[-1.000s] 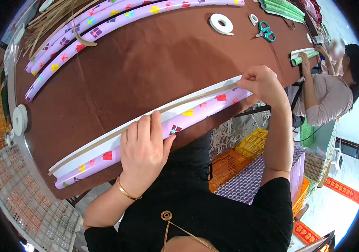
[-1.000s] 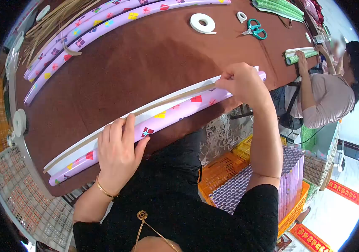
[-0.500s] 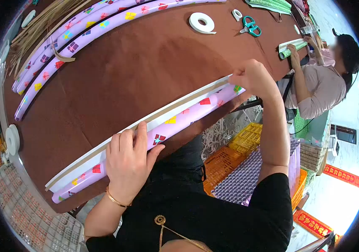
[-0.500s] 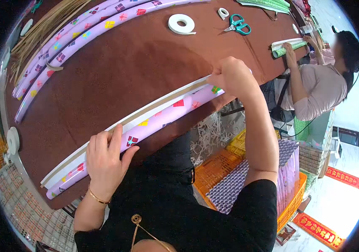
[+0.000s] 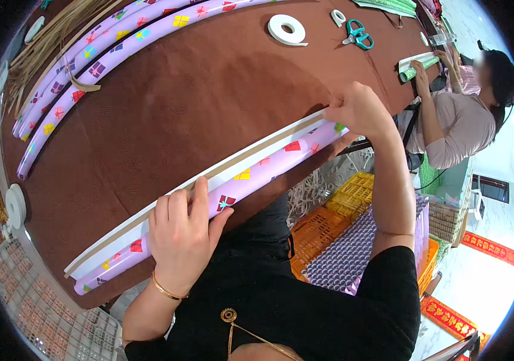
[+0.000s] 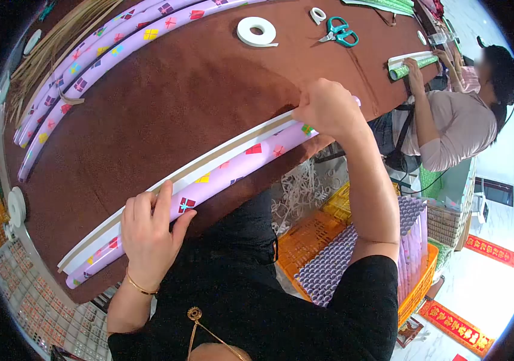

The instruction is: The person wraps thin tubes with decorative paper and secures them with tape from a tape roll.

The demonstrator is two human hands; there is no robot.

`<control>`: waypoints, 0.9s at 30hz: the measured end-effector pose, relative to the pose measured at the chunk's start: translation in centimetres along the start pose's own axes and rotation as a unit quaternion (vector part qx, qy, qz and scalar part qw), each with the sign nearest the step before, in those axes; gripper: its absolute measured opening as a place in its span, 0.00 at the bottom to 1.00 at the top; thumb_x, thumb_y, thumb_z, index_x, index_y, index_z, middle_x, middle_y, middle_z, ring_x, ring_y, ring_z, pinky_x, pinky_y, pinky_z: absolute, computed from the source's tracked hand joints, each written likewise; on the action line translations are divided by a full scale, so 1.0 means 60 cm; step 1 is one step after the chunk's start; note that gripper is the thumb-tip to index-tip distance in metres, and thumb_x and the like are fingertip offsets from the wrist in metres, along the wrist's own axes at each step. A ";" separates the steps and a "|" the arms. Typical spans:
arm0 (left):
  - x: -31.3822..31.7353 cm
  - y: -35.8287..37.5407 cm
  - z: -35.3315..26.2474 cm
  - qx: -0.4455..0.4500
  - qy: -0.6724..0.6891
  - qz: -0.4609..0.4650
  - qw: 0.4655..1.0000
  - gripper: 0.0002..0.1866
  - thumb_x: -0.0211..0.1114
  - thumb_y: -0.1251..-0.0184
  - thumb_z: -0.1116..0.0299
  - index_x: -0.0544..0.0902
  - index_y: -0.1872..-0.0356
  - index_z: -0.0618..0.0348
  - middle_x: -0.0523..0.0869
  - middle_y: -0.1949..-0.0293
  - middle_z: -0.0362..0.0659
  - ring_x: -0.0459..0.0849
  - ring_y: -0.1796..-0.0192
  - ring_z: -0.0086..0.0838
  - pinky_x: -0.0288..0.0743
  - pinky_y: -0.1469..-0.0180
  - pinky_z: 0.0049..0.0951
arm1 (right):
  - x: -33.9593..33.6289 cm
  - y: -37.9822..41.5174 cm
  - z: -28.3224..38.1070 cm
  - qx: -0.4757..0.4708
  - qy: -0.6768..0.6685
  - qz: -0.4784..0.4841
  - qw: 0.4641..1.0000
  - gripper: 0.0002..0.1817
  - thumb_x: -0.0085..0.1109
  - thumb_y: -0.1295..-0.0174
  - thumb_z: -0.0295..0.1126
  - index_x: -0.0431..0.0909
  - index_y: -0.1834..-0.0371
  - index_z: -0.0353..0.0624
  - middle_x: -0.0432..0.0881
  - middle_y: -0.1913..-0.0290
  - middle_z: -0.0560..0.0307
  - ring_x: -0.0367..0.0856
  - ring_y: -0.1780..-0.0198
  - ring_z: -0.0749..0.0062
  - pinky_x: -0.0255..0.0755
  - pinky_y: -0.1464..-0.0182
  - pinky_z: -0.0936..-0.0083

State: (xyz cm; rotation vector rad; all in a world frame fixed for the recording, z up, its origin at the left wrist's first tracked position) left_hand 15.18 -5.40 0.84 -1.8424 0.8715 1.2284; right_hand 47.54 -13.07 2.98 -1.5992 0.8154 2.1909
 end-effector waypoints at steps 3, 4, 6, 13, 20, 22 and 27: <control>-0.001 0.000 0.000 0.000 -0.001 -0.001 1.000 0.28 0.73 0.43 0.51 0.82 0.46 0.60 0.76 0.64 0.42 0.76 0.62 0.33 0.72 0.63 0.33 | 0.004 0.001 0.001 0.021 0.032 -0.025 0.999 0.14 0.67 0.57 0.36 0.82 0.78 0.33 0.79 0.82 0.43 0.84 0.76 0.54 0.77 0.69 0.63; -0.001 0.000 0.000 -0.001 -0.003 0.000 1.000 0.28 0.73 0.43 0.51 0.82 0.46 0.60 0.76 0.64 0.42 0.76 0.62 0.33 0.72 0.64 0.33 | 0.003 0.001 0.003 0.021 0.033 -0.026 0.999 0.14 0.67 0.57 0.36 0.82 0.78 0.33 0.79 0.82 0.43 0.84 0.76 0.54 0.77 0.69 0.63; -0.001 0.000 0.000 -0.002 -0.001 0.002 1.000 0.28 0.73 0.42 0.51 0.82 0.46 0.60 0.75 0.64 0.42 0.76 0.62 0.33 0.72 0.63 0.33 | 0.000 0.001 0.004 0.029 0.037 -0.023 0.999 0.14 0.67 0.57 0.36 0.82 0.78 0.34 0.79 0.81 0.41 0.83 0.74 0.49 0.77 0.68 0.61; 0.001 0.000 -0.001 -0.006 -0.002 -0.003 1.000 0.28 0.73 0.42 0.52 0.82 0.46 0.60 0.75 0.65 0.41 0.76 0.62 0.34 0.72 0.61 0.34 | -0.008 -0.014 -0.027 0.073 0.088 -0.014 0.993 0.15 0.66 0.59 0.37 0.82 0.77 0.33 0.80 0.77 0.36 0.81 0.71 0.40 0.77 0.64 0.56; 0.003 0.002 -0.003 -0.013 -0.001 0.000 1.000 0.28 0.74 0.44 0.54 0.81 0.45 0.60 0.75 0.64 0.41 0.76 0.61 0.35 0.71 0.59 0.35 | -0.021 -0.027 -0.045 0.102 0.102 0.010 0.989 0.17 0.65 0.60 0.36 0.84 0.71 0.33 0.82 0.71 0.34 0.84 0.65 0.40 0.80 0.59 0.57; 0.001 0.003 -0.004 -0.019 0.008 0.017 1.000 0.29 0.74 0.44 0.55 0.81 0.44 0.61 0.75 0.62 0.43 0.75 0.60 0.36 0.71 0.58 0.35 | -0.026 -0.026 -0.039 0.128 0.093 0.043 0.986 0.17 0.65 0.60 0.36 0.85 0.70 0.33 0.83 0.70 0.34 0.85 0.64 0.41 0.80 0.59 0.57; 0.000 0.003 -0.004 -0.023 0.015 0.031 0.999 0.30 0.75 0.44 0.57 0.79 0.41 0.62 0.74 0.60 0.45 0.75 0.58 0.38 0.71 0.57 0.36 | -0.023 -0.043 -0.060 0.146 0.124 0.069 0.979 0.17 0.64 0.59 0.34 0.86 0.67 0.35 0.85 0.65 0.38 0.85 0.59 0.44 0.80 0.55 0.58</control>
Point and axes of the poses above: each hand's wrist, its own y-axis away from the middle knuckle, its own x-axis out of the palm, z = x × y, the point moved 4 cm from there along -y, towards the middle knuckle
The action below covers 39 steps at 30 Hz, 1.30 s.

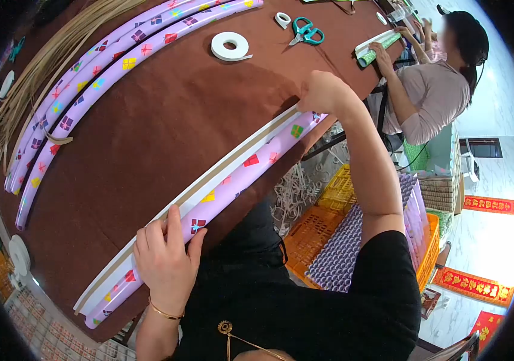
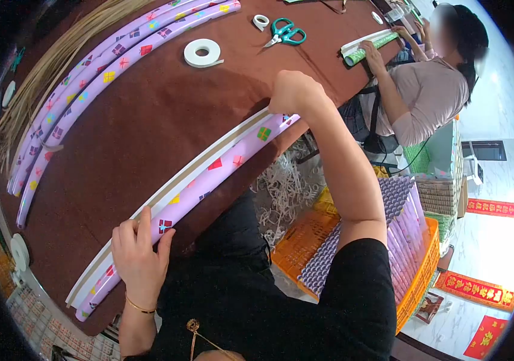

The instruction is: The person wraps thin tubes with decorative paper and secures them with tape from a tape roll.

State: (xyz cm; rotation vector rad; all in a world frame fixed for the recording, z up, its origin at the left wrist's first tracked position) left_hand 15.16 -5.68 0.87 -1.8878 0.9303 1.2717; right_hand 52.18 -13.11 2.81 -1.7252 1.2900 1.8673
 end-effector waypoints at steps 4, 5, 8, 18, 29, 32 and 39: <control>0.002 0.000 0.000 0.003 -0.010 -0.008 1.000 0.30 0.75 0.44 0.55 0.80 0.43 0.61 0.74 0.62 0.44 0.75 0.59 0.36 0.70 0.59 0.36 | -0.012 0.004 0.002 0.032 0.021 0.058 0.998 0.17 0.62 0.57 0.32 0.87 0.62 0.38 0.87 0.58 0.42 0.86 0.53 0.47 0.81 0.52 0.59; 0.002 -0.001 0.000 0.007 -0.021 -0.020 1.000 0.29 0.74 0.43 0.53 0.82 0.44 0.60 0.74 0.64 0.42 0.75 0.61 0.35 0.70 0.60 0.35 | -0.009 -0.001 -0.003 0.032 0.020 0.058 0.998 0.17 0.62 0.57 0.32 0.87 0.62 0.38 0.87 0.58 0.42 0.86 0.53 0.47 0.81 0.52 0.59; 0.002 -0.001 0.000 0.005 -0.022 -0.016 1.000 0.29 0.74 0.43 0.53 0.82 0.44 0.60 0.74 0.64 0.42 0.74 0.61 0.35 0.70 0.61 0.35 | -0.004 -0.011 -0.018 0.038 0.038 0.039 0.998 0.18 0.63 0.57 0.32 0.87 0.60 0.39 0.87 0.57 0.42 0.86 0.53 0.49 0.81 0.51 0.60; 0.003 0.001 0.000 0.005 -0.028 -0.020 0.999 0.30 0.73 0.42 0.52 0.81 0.43 0.60 0.74 0.63 0.42 0.74 0.61 0.35 0.70 0.60 0.36 | 0.007 -0.055 -0.062 0.052 0.073 0.056 0.994 0.21 0.68 0.60 0.33 0.87 0.57 0.41 0.87 0.55 0.44 0.87 0.52 0.50 0.80 0.51 0.59; 0.002 0.000 -0.002 0.005 -0.028 -0.035 0.999 0.28 0.73 0.43 0.52 0.81 0.45 0.58 0.74 0.64 0.41 0.75 0.61 0.35 0.70 0.60 0.36 | -0.005 -0.073 -0.136 0.105 -0.007 0.109 0.988 0.20 0.74 0.60 0.34 0.88 0.58 0.44 0.88 0.58 0.45 0.87 0.53 0.52 0.81 0.53 0.60; 0.002 0.002 -0.002 0.006 -0.012 -0.038 0.999 0.28 0.73 0.43 0.55 0.81 0.44 0.60 0.74 0.63 0.43 0.75 0.60 0.38 0.70 0.59 0.37 | -0.014 -0.055 -0.167 0.195 0.032 -0.087 0.976 0.16 0.63 0.47 0.36 0.87 0.56 0.45 0.86 0.51 0.44 0.85 0.48 0.50 0.79 0.48 0.56; 0.004 0.004 -0.001 0.026 -0.036 -0.072 0.996 0.26 0.70 0.39 0.50 0.81 0.46 0.57 0.77 0.63 0.42 0.76 0.62 0.35 0.72 0.61 0.35 | 0.011 0.055 -0.100 0.000 -0.128 -0.353 0.927 0.10 0.52 0.41 0.30 0.84 0.62 0.43 0.84 0.60 0.43 0.83 0.54 0.45 0.76 0.50 0.55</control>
Point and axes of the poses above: each hand's wrist, its own y-axis away from the middle knuckle, its own x-axis out of the palm, z = x × y, the point moved 4 cm from there along -y, towards the middle knuckle
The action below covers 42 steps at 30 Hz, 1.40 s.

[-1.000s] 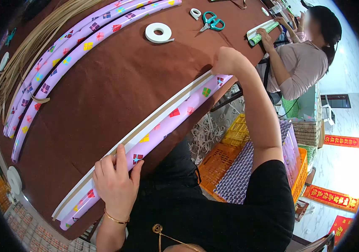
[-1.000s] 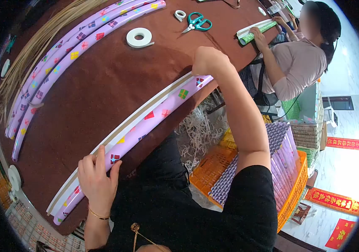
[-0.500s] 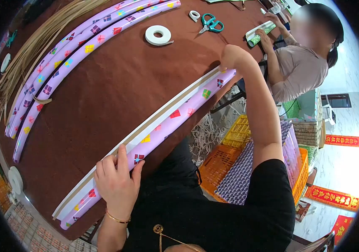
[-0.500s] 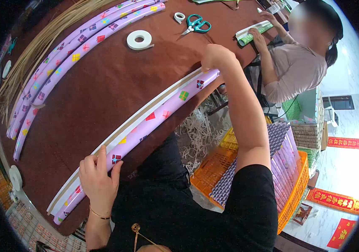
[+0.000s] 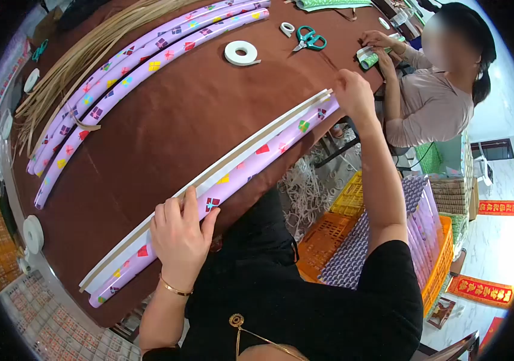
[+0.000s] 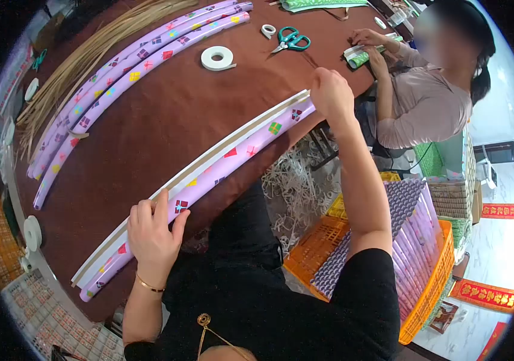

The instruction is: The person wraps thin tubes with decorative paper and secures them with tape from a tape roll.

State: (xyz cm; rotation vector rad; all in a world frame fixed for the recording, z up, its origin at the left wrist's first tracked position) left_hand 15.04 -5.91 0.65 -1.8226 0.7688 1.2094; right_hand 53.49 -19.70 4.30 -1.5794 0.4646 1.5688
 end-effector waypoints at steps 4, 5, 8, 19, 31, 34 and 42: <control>-0.002 0.001 -0.002 0.011 -0.006 -0.010 1.000 0.26 0.70 0.40 0.50 0.81 0.47 0.57 0.76 0.64 0.42 0.76 0.62 0.35 0.72 0.60 0.35 | 0.018 -0.003 -0.042 -0.058 -0.020 0.013 0.998 0.13 0.52 0.46 0.23 0.87 0.64 0.43 0.85 0.62 0.44 0.84 0.55 0.46 0.78 0.50 0.58; -0.002 0.001 -0.002 0.012 -0.005 -0.008 1.000 0.26 0.70 0.40 0.50 0.81 0.47 0.58 0.76 0.64 0.42 0.77 0.62 0.35 0.73 0.60 0.36 | 0.034 -0.009 -0.054 -0.087 -0.022 0.045 0.995 0.13 0.52 0.47 0.22 0.88 0.67 0.43 0.85 0.63 0.44 0.84 0.55 0.47 0.78 0.50 0.58; -0.004 0.001 -0.003 0.014 -0.002 -0.009 1.000 0.26 0.71 0.40 0.51 0.81 0.47 0.58 0.76 0.64 0.42 0.77 0.62 0.36 0.73 0.60 0.36 | 0.052 -0.016 -0.074 -0.051 -0.005 0.074 0.996 0.13 0.53 0.46 0.24 0.90 0.69 0.45 0.87 0.63 0.47 0.85 0.56 0.49 0.78 0.50 0.59; -0.007 0.007 0.005 0.023 0.057 -0.017 0.998 0.30 0.71 0.42 0.56 0.76 0.43 0.64 0.78 0.61 0.47 0.78 0.57 0.39 0.74 0.56 0.39 | -0.039 0.083 0.116 -0.249 -0.174 0.028 0.952 0.17 0.59 0.43 0.27 0.80 0.49 0.40 0.79 0.54 0.45 0.79 0.50 0.51 0.72 0.45 0.63; -0.045 0.081 0.077 0.001 0.009 -0.006 1.000 0.18 0.72 0.47 0.61 0.79 0.60 0.60 0.78 0.63 0.45 0.79 0.56 0.38 0.76 0.55 0.37 | -0.014 0.221 0.290 -0.493 -0.130 0.140 0.849 0.20 0.64 0.51 0.23 0.73 0.52 0.36 0.76 0.55 0.44 0.74 0.52 0.43 0.69 0.47 0.55; -0.058 0.096 0.098 -0.016 0.046 0.017 0.999 0.16 0.72 0.50 0.62 0.78 0.65 0.58 0.78 0.63 0.44 0.80 0.58 0.37 0.76 0.57 0.38 | -0.006 0.218 0.292 -0.518 -0.137 0.113 0.837 0.23 0.61 0.56 0.21 0.70 0.52 0.36 0.75 0.58 0.42 0.75 0.56 0.43 0.70 0.52 0.55; -0.088 0.093 0.102 -0.001 -0.010 0.024 1.000 0.16 0.72 0.49 0.64 0.77 0.63 0.60 0.80 0.64 0.45 0.82 0.58 0.40 0.78 0.57 0.41 | -0.019 0.212 0.327 -0.540 -0.102 0.031 0.835 0.17 0.64 0.65 0.24 0.68 0.71 0.40 0.71 0.72 0.49 0.73 0.68 0.50 0.69 0.66 0.57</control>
Point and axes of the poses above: each hand's wrist, its own y-axis away from the middle knuckle, its own x-axis out of the palm, z = x × y, the point moved 4 cm from there along -y, towards the middle knuckle
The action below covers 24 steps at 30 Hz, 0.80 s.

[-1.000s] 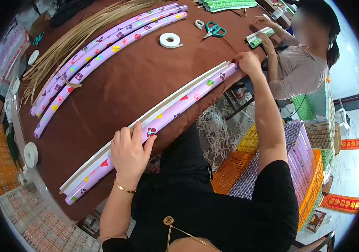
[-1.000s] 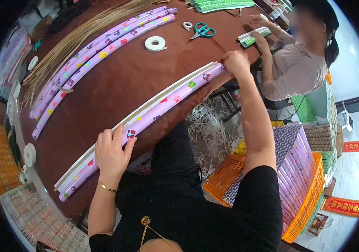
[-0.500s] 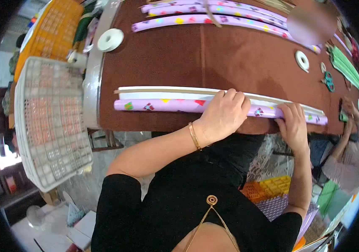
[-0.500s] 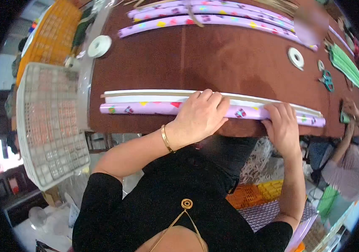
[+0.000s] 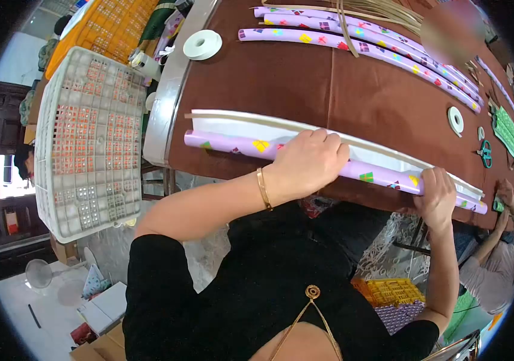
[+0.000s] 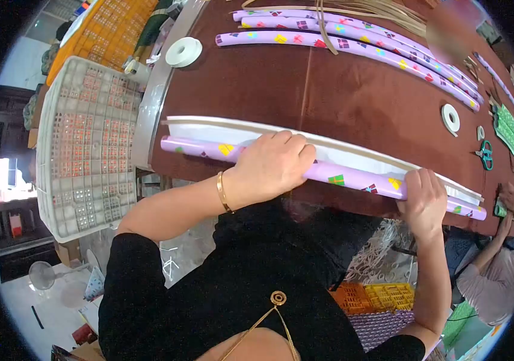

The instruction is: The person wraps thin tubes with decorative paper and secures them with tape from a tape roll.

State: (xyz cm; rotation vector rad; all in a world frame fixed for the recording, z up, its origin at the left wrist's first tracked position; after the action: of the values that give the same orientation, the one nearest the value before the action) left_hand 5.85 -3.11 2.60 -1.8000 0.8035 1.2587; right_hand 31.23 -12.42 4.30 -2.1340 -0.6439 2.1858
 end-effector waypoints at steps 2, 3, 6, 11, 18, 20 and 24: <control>0.001 -0.001 0.007 -0.027 0.112 0.106 0.988 0.16 0.71 0.47 0.65 0.78 0.62 0.62 0.82 0.64 0.49 0.84 0.58 0.44 0.79 0.56 0.44 | -0.001 0.002 -0.008 -0.007 0.028 -0.009 1.000 0.17 0.63 0.65 0.24 0.68 0.71 0.40 0.71 0.72 0.49 0.73 0.68 0.49 0.69 0.66 0.57; -0.005 -0.004 0.012 -0.030 0.111 0.105 0.988 0.16 0.71 0.47 0.65 0.78 0.62 0.62 0.82 0.64 0.49 0.84 0.58 0.44 0.79 0.56 0.44 | -0.002 0.003 -0.010 -0.011 0.056 -0.017 0.998 0.17 0.63 0.65 0.23 0.68 0.71 0.40 0.71 0.71 0.49 0.73 0.68 0.49 0.69 0.67 0.56; -0.016 -0.006 0.015 0.015 0.136 0.062 0.989 0.11 0.68 0.45 0.67 0.78 0.66 0.62 0.82 0.68 0.48 0.84 0.61 0.43 0.80 0.59 0.43 | -0.009 -0.011 -0.009 -0.004 0.030 -0.005 1.000 0.15 0.61 0.64 0.22 0.69 0.71 0.40 0.72 0.72 0.47 0.74 0.68 0.47 0.69 0.66 0.56; -0.028 -0.021 0.008 0.018 -0.075 -0.009 0.997 0.04 0.60 0.43 0.70 0.77 0.71 0.59 0.82 0.71 0.45 0.85 0.65 0.36 0.80 0.65 0.35 | 0.013 -0.007 -0.016 0.029 -0.060 0.064 0.996 0.14 0.61 0.63 0.23 0.68 0.71 0.41 0.73 0.73 0.46 0.75 0.69 0.45 0.69 0.67 0.55; -0.019 -0.021 0.015 0.005 0.101 0.070 0.992 0.05 0.59 0.40 0.71 0.79 0.68 0.60 0.84 0.70 0.48 0.87 0.64 0.39 0.80 0.62 0.39 | -0.023 -0.024 -0.026 -0.006 0.061 -0.018 0.998 0.12 0.57 0.60 0.18 0.70 0.70 0.39 0.73 0.73 0.43 0.75 0.69 0.43 0.69 0.65 0.54; -0.019 -0.025 0.020 0.006 0.063 0.062 0.996 0.04 0.59 0.41 0.70 0.78 0.69 0.59 0.82 0.72 0.46 0.85 0.66 0.38 0.79 0.64 0.38 | -0.014 -0.026 -0.024 -0.002 0.012 0.011 1.000 0.12 0.57 0.60 0.19 0.70 0.70 0.38 0.74 0.73 0.43 0.76 0.69 0.42 0.70 0.66 0.54; -0.033 -0.024 0.014 0.034 -0.047 -0.022 0.998 0.04 0.60 0.43 0.70 0.76 0.71 0.57 0.79 0.73 0.44 0.82 0.67 0.37 0.77 0.66 0.37 | 0.001 -0.018 -0.028 0.042 -0.050 0.075 0.995 0.13 0.59 0.60 0.22 0.71 0.69 0.39 0.76 0.72 0.44 0.78 0.68 0.42 0.71 0.65 0.52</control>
State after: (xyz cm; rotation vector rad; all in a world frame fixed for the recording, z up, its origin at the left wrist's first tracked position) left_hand 6.02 -1.53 4.65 -1.6827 0.7427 1.2622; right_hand 32.52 -10.97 4.58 -2.1070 -0.3995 2.3610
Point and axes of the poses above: each hand's wrist, its own y-axis away from the middle knuckle, its own x-axis out of the palm, z = x × y, the point moved 4 cm from there along -y, towards the middle knuckle
